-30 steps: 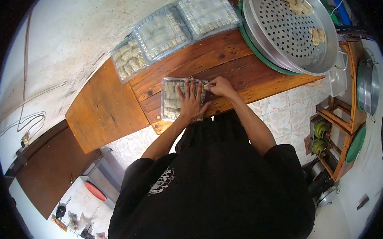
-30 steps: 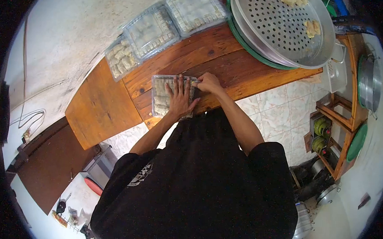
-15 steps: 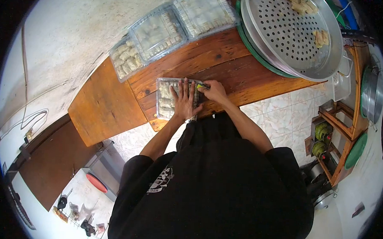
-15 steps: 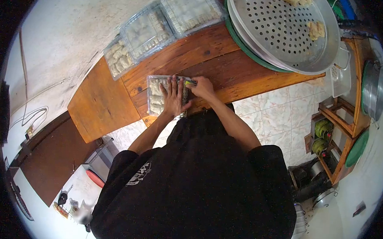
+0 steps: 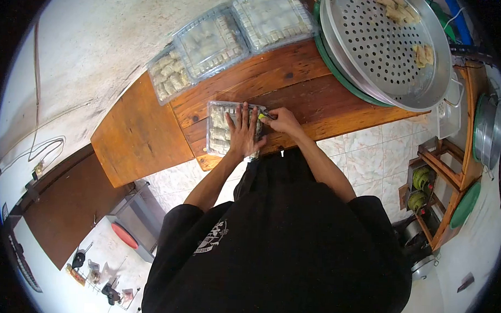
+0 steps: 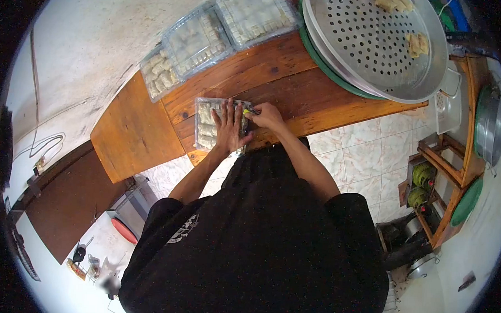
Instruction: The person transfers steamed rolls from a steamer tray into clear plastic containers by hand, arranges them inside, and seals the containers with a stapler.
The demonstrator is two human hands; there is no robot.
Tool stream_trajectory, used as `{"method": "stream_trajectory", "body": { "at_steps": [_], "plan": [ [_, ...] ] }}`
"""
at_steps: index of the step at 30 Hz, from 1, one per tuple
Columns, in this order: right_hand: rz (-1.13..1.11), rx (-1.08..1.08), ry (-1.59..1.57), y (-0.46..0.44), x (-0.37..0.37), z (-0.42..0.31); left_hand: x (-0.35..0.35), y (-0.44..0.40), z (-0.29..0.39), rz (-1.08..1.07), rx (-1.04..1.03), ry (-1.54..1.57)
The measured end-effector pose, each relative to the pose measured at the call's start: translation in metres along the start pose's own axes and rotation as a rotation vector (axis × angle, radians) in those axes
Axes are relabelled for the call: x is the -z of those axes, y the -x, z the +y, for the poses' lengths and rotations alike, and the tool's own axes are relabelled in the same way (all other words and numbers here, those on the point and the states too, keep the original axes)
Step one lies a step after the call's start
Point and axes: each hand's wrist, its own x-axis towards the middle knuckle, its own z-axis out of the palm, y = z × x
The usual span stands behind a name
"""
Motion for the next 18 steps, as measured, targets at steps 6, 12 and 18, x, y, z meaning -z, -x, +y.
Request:
{"method": "stream_trajectory", "body": {
  "at_steps": [6,12,18],
  "plan": [
    [0.106,-0.021,0.125,0.002,0.003,-0.012,-0.002,-0.001,0.001,-0.006,0.000,-0.053],
    [0.127,-0.089,0.016,0.002,-0.005,-0.011,-0.004,-0.002,0.001,0.022,-0.003,-0.062],
    [0.085,-0.049,-0.093,0.000,-0.004,-0.004,-0.005,-0.002,0.000,0.025,0.004,-0.106]
  ]
}}
